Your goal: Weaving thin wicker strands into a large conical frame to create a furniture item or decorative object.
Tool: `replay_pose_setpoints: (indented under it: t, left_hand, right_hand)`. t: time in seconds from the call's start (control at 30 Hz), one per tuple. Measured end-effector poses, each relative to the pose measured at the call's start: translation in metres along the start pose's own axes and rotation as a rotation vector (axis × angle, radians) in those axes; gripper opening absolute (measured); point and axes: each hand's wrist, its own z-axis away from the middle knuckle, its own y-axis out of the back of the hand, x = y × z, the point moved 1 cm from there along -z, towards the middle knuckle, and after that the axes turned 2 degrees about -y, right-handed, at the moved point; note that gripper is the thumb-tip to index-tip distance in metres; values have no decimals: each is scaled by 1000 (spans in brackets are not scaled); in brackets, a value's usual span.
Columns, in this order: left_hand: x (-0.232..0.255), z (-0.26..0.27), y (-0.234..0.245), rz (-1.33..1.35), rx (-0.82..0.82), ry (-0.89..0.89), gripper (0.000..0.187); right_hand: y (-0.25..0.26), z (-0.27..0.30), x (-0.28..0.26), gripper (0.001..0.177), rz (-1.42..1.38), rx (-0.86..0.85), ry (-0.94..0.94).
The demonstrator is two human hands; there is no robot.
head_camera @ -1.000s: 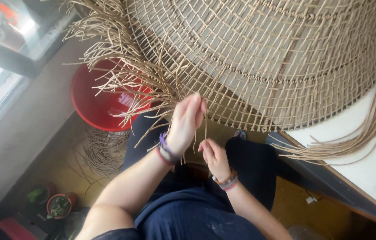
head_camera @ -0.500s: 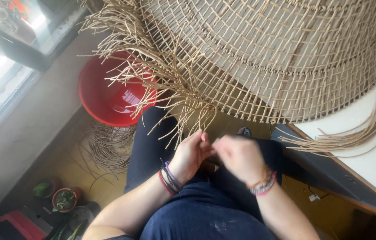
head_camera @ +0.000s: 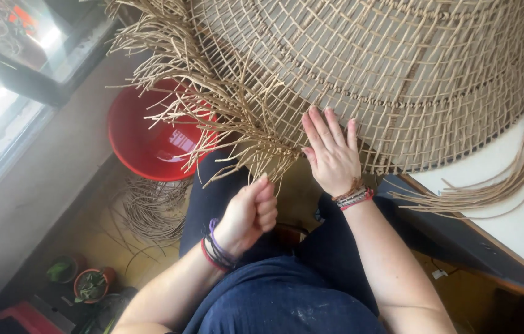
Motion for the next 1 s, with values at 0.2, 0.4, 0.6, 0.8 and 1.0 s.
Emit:
replay_pose_setpoints:
  t: [0.2, 0.4, 0.6, 0.8, 1.0]
  left_hand:
    - [1, -6, -27, -208, -109, -205, 45]
    - [-21, 8, -50, -622, -460, -243, 56]
    - [-44, -21, -91, -1034, -547, -363, 32]
    - [-83, -49, -124, -1027, -514, -332, 5]
    - [-105, -65, -130, -1023, -505, -268, 4]
  right_hand:
    - [-4, 4, 6, 63, 4, 88, 67]
    - [92, 49, 0, 30, -405, 247, -121]
    - [117, 158, 107, 15, 57, 393, -512]
    - [108, 200, 220, 14, 312, 230, -436]
    - [120, 188, 264, 12, 385, -18, -249]
